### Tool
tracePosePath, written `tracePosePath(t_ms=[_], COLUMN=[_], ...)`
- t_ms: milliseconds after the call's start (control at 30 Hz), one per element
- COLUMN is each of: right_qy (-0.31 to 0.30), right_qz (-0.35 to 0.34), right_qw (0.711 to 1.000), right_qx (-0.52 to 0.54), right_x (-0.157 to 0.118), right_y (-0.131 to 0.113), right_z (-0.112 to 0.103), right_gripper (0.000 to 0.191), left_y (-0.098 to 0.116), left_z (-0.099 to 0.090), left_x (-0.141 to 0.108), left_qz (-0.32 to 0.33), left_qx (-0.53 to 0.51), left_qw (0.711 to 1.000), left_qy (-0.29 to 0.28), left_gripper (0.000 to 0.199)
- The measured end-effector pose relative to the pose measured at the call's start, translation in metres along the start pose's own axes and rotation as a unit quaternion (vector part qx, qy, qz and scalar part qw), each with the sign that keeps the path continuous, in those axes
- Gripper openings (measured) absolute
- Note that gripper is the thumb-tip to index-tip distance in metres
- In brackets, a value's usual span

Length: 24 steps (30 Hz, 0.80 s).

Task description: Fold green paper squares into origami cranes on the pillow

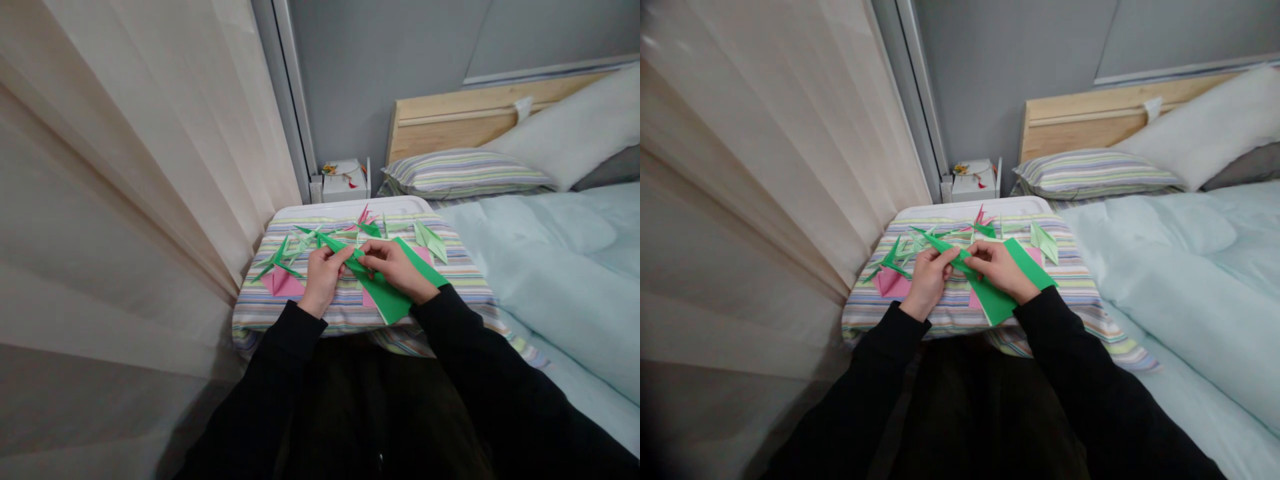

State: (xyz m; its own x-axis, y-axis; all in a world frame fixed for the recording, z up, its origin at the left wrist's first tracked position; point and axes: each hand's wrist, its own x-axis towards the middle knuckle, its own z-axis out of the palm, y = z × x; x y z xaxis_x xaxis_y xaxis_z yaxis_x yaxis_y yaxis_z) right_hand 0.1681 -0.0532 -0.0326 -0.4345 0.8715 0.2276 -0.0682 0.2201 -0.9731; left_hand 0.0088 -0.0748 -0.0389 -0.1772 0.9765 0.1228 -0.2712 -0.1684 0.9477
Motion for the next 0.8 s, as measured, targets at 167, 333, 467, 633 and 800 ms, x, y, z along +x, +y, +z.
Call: tracePosePath(t_ms=[167, 333, 467, 633, 800], right_qy=[0.050, 0.097, 0.088, 0.112, 0.096], right_qz=[-0.019, -0.062, -0.014, 0.010, 0.016], right_qw=[0.999, 0.993, 0.994, 0.992, 0.994], right_qx=[0.002, 0.036, 0.061, 0.053, 0.050], right_x=[0.0020, 0.0045, 0.0041, 0.0021, 0.0020], right_y=[0.0057, 0.0069, 0.0075, 0.0059, 0.0046], right_z=[-0.0048, -0.0067, -0.0061, -0.0058, -0.0045], right_gripper=[0.026, 0.022, 0.019, 0.016, 0.016], left_y=[0.0008, 0.0002, -0.0010, 0.0017, 0.0039], left_z=[0.0029, 0.0061, 0.0033, 0.0006, 0.0015], left_x=[-0.0008, -0.0005, -0.0012, -0.0033, -0.0046], left_qz=[0.021, 0.017, -0.004, 0.021, 0.038], left_qx=[-0.002, 0.026, 0.042, 0.044, 0.080], left_qw=[0.997, 0.988, 0.989, 0.994, 0.991], left_qy=[-0.068, -0.150, -0.144, -0.102, -0.105], left_gripper=[0.043, 0.043, 0.032, 0.027, 0.028])
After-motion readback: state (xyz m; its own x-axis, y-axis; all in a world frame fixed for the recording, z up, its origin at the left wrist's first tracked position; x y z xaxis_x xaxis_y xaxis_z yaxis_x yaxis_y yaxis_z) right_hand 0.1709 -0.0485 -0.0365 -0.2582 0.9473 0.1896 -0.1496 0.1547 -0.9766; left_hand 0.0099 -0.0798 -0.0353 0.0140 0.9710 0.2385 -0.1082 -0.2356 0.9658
